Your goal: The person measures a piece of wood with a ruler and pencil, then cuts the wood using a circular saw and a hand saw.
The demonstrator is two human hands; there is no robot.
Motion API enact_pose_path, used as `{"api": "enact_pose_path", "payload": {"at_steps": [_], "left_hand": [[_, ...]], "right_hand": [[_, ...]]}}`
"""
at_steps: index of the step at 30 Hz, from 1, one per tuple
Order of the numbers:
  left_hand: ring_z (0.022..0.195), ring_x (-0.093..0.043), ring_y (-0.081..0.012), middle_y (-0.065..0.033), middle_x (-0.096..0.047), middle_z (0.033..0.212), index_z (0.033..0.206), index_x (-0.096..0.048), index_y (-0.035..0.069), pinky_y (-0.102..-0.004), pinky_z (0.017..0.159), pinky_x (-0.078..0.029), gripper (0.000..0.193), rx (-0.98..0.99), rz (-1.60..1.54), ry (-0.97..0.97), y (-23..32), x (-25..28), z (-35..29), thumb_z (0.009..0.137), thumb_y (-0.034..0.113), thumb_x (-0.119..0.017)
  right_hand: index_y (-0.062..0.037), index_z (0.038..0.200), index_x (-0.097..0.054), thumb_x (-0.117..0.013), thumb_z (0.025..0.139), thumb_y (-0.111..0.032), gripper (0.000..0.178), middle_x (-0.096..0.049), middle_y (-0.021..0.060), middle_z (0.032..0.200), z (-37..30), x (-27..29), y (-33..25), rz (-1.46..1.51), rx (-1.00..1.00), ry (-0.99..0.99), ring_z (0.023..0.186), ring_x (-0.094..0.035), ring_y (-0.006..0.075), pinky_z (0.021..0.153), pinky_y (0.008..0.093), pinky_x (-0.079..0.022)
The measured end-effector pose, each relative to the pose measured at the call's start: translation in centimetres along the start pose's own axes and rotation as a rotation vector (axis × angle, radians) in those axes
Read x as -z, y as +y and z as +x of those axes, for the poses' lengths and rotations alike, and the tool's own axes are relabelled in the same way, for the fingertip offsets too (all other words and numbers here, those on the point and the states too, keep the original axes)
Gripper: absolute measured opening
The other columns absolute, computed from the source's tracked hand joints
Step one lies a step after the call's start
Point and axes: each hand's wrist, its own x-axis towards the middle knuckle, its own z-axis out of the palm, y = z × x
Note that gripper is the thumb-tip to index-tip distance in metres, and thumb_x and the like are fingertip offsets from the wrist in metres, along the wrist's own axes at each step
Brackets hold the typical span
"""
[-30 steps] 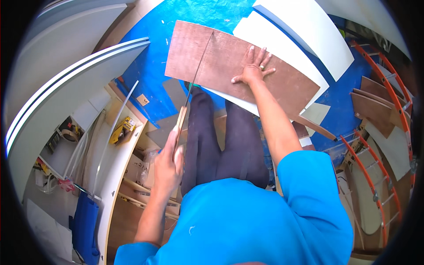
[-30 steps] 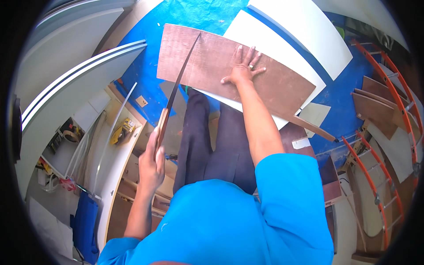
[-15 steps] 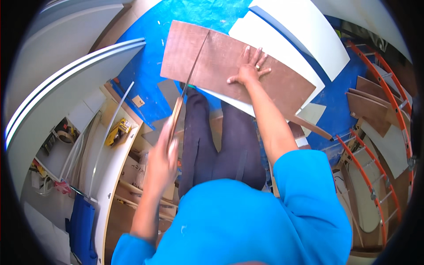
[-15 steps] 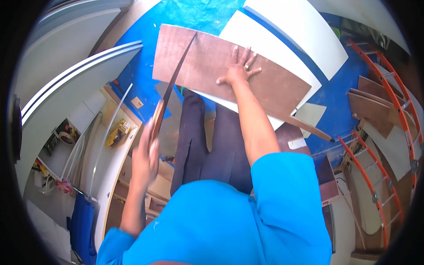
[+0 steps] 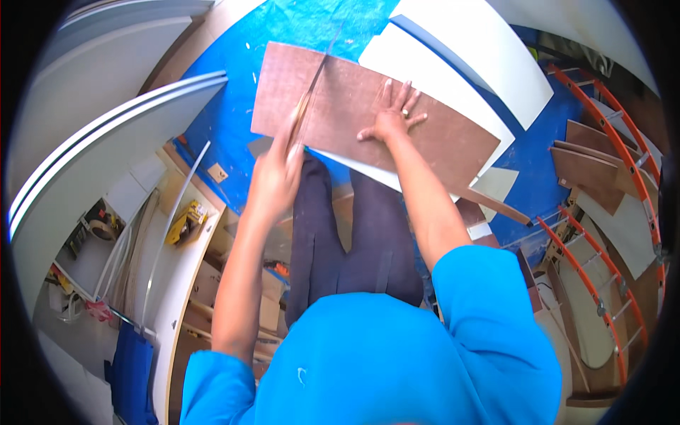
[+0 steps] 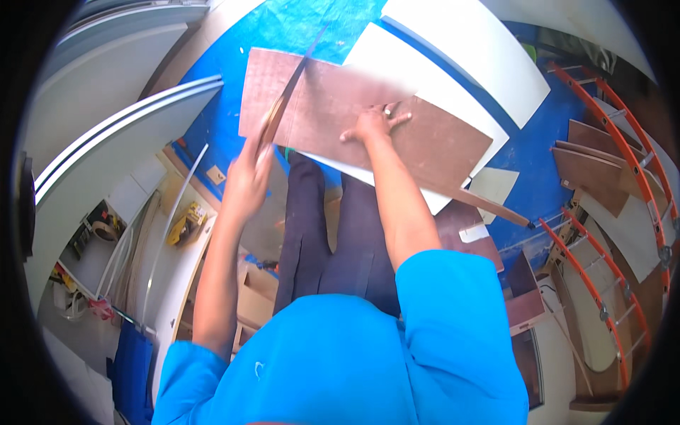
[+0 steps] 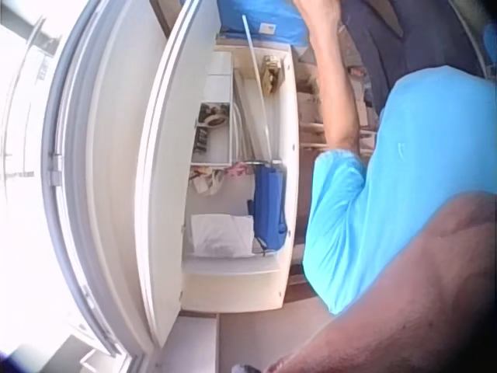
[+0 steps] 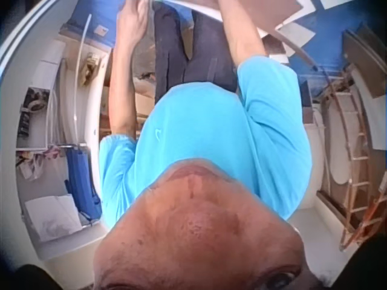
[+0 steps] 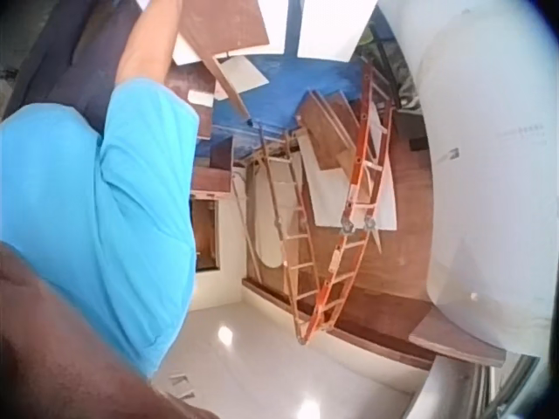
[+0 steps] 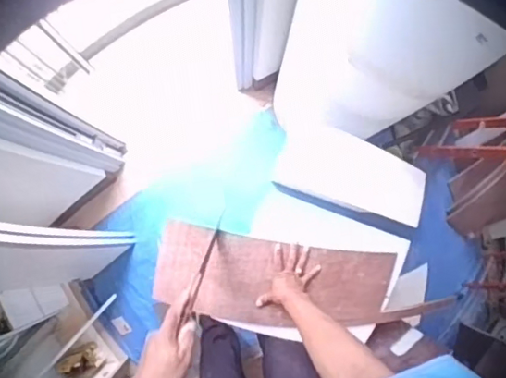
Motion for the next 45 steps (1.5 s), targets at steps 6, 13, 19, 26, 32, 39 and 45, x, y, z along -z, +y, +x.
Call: {"api": "enact_pose_path", "payload": {"at_steps": [6,13,19,26,32,39,45], "left_hand": [[0.106,-0.074,-0.0408,-0.0255,-0.066,0.136,0.158,-0.044,0.013,-0.0424,0.091,-0.057,0.059,0.138,0.001,-0.03,2.2,4.1,-14.4,0.102,0.002,-0.055],[0.096,-0.071,-0.0481,-0.03,-0.069,0.118,0.156,-0.043,0.009,-0.0516,0.08,-0.056,0.054,-0.488,0.013,0.263,-7.4,-5.4,10.4,0.106,0.021,-0.055],[0.074,-0.059,-0.0107,-0.0181,-0.068,0.113,0.162,-0.036,0.005,-0.0321,0.068,-0.056,0.061,-0.015,-0.294,-0.06,-0.6,-1.8,9.4,0.107,0.026,-0.055],[0.129,-0.058,-0.0466,-0.0291,-0.062,0.138,0.159,-0.041,0.012,-0.0478,0.106,-0.048,0.051,-0.011,-0.046,0.03,0.1,-0.3,-2.4,0.109,0.019,-0.047],[0.13,-0.064,-0.0358,-0.0226,-0.063,0.143,0.153,-0.049,0.002,-0.0418,0.107,-0.049,0.048,0.174,-0.038,0.028,-0.3,4.5,-17.3,0.105,0.007,-0.05],[0.123,-0.064,-0.0439,-0.0294,-0.065,0.133,0.149,-0.055,0.011,-0.0438,0.101,-0.05,0.042,-0.139,0.038,0.25,-3.2,-4.1,10.2,0.109,0.023,-0.051],[0.112,-0.068,-0.0461,-0.0296,-0.068,0.125,0.151,-0.052,0.01,-0.0441,0.093,-0.055,0.045,0.031,-0.01,0.084,1.4,0.6,-3.2,0.107,0.02,-0.053]], "right_hand": [[-0.0248,0.167,0.017,-0.103,0.043,-0.055,0.175,0.034,0.0247,0.167,-1.4,-0.6,0.3,0.02,-0.006,-0.019,0.151,0.033,0.0526,0.108,0.0892,0.0],[-0.0231,0.167,0.017,-0.103,0.043,-0.055,0.175,0.035,0.0246,0.167,-1.7,0.2,-1.7,-0.019,-0.017,-0.065,0.151,0.033,0.0531,0.108,0.0888,-0.001],[-0.0246,0.167,0.017,-0.102,0.042,-0.056,0.176,0.036,0.0241,0.166,-1.2,-0.4,0.1,0.014,-0.001,0.004,0.15,0.034,0.0521,0.108,0.0888,0.0],[-0.0256,0.167,0.018,-0.102,0.042,-0.056,0.176,0.035,0.0246,0.166,-1.5,-1.1,0.1,-0.002,-0.022,-0.044,0.15,0.035,0.0518,0.107,0.0892,0.0],[-0.0247,0.167,0.016,-0.102,0.044,-0.057,0.174,0.035,0.025,0.167,-1.7,-1.0,-0.2,-0.005,-0.009,-0.026,0.151,0.033,0.0527,0.107,0.0898,-0.001],[-0.0235,0.168,0.016,-0.102,0.043,-0.057,0.174,0.033,0.0255,0.167,-1.5,-0.1,-2.5,-0.002,0.069,-0.011,0.151,0.031,0.054,0.106,0.0903,-0.001],[-0.0231,0.167,0.018,-0.102,0.043,-0.056,0.176,0.033,0.0251,0.168,-0.4,0.3,0.2,-0.011,-0.009,-0.017,0.152,0.03,0.0537,0.107,0.0898,-0.001]]}}
